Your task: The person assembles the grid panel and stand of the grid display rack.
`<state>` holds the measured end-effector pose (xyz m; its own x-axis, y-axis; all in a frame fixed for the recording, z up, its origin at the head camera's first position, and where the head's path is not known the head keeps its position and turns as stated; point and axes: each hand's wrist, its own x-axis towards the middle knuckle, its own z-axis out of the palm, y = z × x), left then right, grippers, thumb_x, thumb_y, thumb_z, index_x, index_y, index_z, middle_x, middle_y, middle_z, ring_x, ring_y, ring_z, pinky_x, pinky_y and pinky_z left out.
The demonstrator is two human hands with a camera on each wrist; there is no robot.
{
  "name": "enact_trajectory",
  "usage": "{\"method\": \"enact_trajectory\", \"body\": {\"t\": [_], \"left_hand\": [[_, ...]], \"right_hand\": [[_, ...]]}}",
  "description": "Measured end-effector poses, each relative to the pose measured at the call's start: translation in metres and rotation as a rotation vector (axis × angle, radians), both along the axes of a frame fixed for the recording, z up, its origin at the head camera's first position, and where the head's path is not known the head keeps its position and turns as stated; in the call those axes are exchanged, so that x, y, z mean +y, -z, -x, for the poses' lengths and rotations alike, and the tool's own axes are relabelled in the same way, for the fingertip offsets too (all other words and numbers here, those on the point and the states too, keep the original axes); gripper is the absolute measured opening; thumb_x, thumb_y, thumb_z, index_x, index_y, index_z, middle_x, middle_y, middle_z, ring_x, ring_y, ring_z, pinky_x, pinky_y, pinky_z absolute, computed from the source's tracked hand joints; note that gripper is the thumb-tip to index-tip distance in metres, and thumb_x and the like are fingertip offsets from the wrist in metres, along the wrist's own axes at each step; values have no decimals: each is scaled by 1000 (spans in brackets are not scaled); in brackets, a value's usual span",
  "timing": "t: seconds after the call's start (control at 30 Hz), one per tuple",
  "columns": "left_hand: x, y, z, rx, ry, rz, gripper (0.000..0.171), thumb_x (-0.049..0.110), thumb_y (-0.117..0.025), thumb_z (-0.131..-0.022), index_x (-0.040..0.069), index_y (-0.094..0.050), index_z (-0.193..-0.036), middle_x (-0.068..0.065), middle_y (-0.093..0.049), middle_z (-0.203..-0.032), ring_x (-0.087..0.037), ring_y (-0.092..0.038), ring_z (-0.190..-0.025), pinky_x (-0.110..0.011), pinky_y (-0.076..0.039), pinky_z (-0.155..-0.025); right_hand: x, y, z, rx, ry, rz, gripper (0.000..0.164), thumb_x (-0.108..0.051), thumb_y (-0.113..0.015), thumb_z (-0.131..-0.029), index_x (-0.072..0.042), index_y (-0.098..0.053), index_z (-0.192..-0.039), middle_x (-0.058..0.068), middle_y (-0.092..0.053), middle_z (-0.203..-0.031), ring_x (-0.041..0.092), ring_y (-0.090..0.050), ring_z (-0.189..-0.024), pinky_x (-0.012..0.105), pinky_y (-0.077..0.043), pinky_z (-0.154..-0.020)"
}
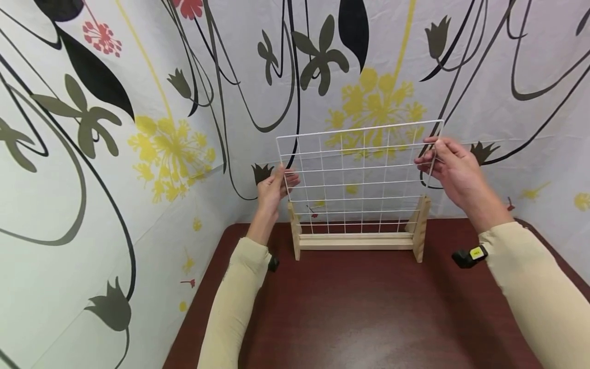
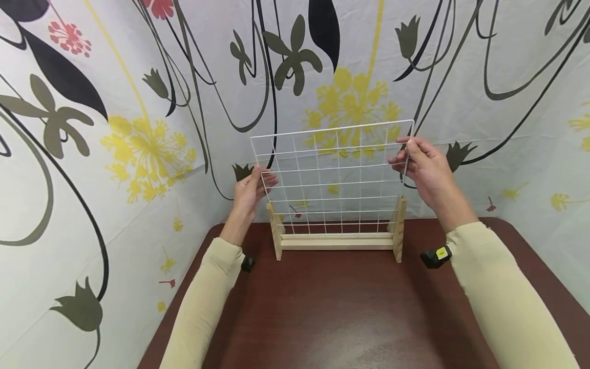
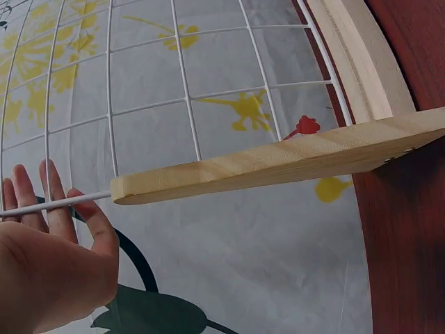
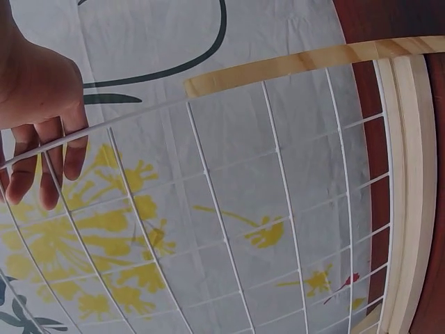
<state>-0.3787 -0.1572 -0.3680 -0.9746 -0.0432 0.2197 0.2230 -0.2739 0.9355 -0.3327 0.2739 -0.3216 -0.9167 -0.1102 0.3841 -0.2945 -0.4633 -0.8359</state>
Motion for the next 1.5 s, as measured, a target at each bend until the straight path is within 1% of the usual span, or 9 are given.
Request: {"method": "enact_trajectory", "body": {"t": [0.27, 0.4, 0.7, 0.8, 0.93, 1.0, 1.13, 1.23, 1.5], "left_hand": [[-3, 6, -1, -7, -25, 28, 65, 56, -68, -99, -3, -74, -125, 0, -84, -95, -16, -82, -93, -41, -61, -99], [-3, 12, -2, -7, -21, 37, 65, 58, -70, -97, -1, -76, -123, -2, -84, -97, -19, -82, -95, -52, -54, -110], [1, 23, -4, 43, -57, 68, 58, 57, -68, -99, 2, -79, -115, -9, -83, -102, -20, -81, -94, -48, -56, -107], [4, 27, -4, 59, -97, 61, 55, 57, -68, -99, 4, -81, -110, -3, -83, -92, -16, -81, -89, -44, -60, -103], [9, 32, -2, 75, -147, 48, 49, 54, -67, -100, 7, -81, -94, 7, -79, -80, -9, -79, -79, -26, -60, -84], [11, 35, -1, 89, -167, 34, 46, 51, -67, -102, 10, -78, -83, 1, -80, -82, -7, -78, -76, -21, -57, -78], [12, 38, 0, 106, -186, 9, 46, 46, -67, -104, 14, -73, -71, 2, -80, -84, -6, -77, -73, -19, -55, -75], [13, 39, -1, 107, -187, 5, 42, 45, -65, -105, 17, -77, -75, 8, -73, -72, -6, -76, -72, -20, -53, -73], [23, 40, 1, 114, -214, -23, 49, 46, -66, -104, 15, -70, -65, 10, -77, -79, -7, -76, -69, -21, -46, -66]], "right_hand": [[-1, 4, -2, -9, 20, -40, 33, -26, -57, -108, -7, -63, -134, 5, -69, -91, 19, -78, -98, 28, -62, -90], [-1, 10, -2, -3, 22, -45, 32, -27, -56, -109, -7, -63, -133, 5, -68, -91, 18, -77, -98, 28, -61, -89], [2, 24, -3, 54, 48, -72, 36, -23, -51, -111, -1, -58, -138, 5, -70, -91, 17, -78, -98, 27, -62, -87], [0, 29, -1, 92, 83, -93, 36, -22, -50, -112, 0, -57, -139, 5, -68, -87, 16, -78, -98, 26, -62, -85], [-5, 35, 1, 118, 154, -106, 35, -24, -50, -111, -1, -60, -136, 4, -65, -82, 14, -78, -95, 24, -62, -82], [-9, 37, 2, 116, 190, -112, 36, -26, -51, -111, -2, -61, -135, 3, -64, -81, 12, -77, -94, 23, -61, -80], [-15, 40, 2, 110, 237, -132, 31, -26, -50, -111, -5, -64, -130, 4, -61, -78, 10, -77, -92, 23, -61, -76], [-16, 42, 3, 113, 278, -155, 30, -27, -50, -112, -6, -65, -126, 4, -59, -75, 9, -77, -91, 22, -60, -72], [-14, 44, 7, 121, 354, -172, 35, -34, -53, -110, -4, -65, -124, 2, -59, -72, 8, -76, -88, 21, -56, -66]]}}
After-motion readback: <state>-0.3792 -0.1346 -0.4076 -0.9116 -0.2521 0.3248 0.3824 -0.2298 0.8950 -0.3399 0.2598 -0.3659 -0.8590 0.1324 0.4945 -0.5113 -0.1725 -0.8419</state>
